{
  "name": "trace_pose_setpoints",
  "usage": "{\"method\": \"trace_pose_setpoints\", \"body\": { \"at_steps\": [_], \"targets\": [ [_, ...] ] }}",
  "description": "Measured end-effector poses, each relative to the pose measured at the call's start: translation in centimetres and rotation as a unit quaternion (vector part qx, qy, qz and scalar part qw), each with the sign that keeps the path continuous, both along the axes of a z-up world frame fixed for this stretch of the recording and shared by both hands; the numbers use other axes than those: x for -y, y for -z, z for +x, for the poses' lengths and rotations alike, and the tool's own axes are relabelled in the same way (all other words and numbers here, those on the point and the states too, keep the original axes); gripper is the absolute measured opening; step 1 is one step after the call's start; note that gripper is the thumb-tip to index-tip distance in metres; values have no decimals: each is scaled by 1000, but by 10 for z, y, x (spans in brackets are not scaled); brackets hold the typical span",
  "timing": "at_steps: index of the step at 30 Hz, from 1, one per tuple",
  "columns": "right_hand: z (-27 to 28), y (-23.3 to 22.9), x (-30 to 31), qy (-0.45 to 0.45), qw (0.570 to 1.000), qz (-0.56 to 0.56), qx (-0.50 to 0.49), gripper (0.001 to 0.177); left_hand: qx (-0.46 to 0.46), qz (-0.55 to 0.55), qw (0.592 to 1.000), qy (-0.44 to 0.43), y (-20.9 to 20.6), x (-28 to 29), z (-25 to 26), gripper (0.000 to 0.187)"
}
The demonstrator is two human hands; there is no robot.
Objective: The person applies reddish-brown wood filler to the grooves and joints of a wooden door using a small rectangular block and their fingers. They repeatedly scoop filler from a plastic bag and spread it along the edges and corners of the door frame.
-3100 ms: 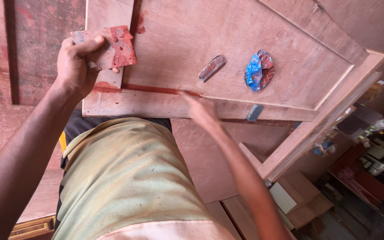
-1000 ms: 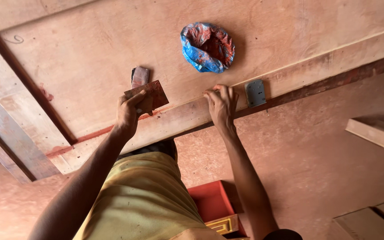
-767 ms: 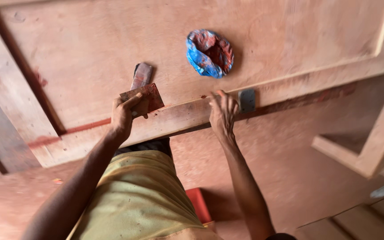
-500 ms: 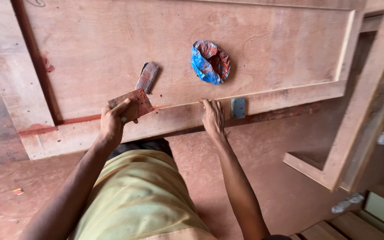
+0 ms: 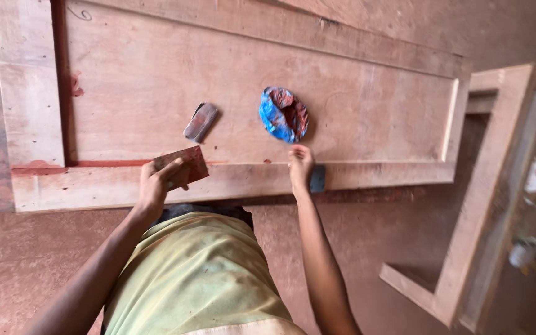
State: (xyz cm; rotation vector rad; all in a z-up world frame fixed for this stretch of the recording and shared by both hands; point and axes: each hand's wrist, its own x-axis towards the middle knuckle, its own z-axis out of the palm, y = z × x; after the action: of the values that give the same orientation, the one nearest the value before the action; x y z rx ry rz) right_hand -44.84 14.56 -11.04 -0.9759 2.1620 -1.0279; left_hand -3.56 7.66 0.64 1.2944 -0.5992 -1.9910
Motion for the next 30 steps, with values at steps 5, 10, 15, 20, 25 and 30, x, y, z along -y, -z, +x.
{"method": "trace_pose_setpoints", "body": {
  "at_steps": [5, 10, 15, 20, 25, 30],
  "targets": [
    [-59, 23, 33, 120, 975, -77, 170, 44, 81, -85, 988, 98, -14, 40, -127, 25],
    [-80, 41, 52, 83, 946, -30, 312, 36, 299, -195, 898, 258, -3, 100, -265, 39],
    [-61, 52, 36, 144, 876, 53, 457, 24, 480, -364, 768, 218, 37, 124, -334, 17],
    [-22, 47, 27, 288, 756, -12, 588, 20, 514, -393, 726, 233, 64, 95, -340, 21],
    [-7, 19, 29, 176, 759, -86, 621, 49, 506, -412, 702, 285, 68, 78, -339, 19],
    [-18, -6, 36, 89, 739, -94, 662, 72, 530, -373, 689, 325, 60, 81, -345, 19]
  ]
}}
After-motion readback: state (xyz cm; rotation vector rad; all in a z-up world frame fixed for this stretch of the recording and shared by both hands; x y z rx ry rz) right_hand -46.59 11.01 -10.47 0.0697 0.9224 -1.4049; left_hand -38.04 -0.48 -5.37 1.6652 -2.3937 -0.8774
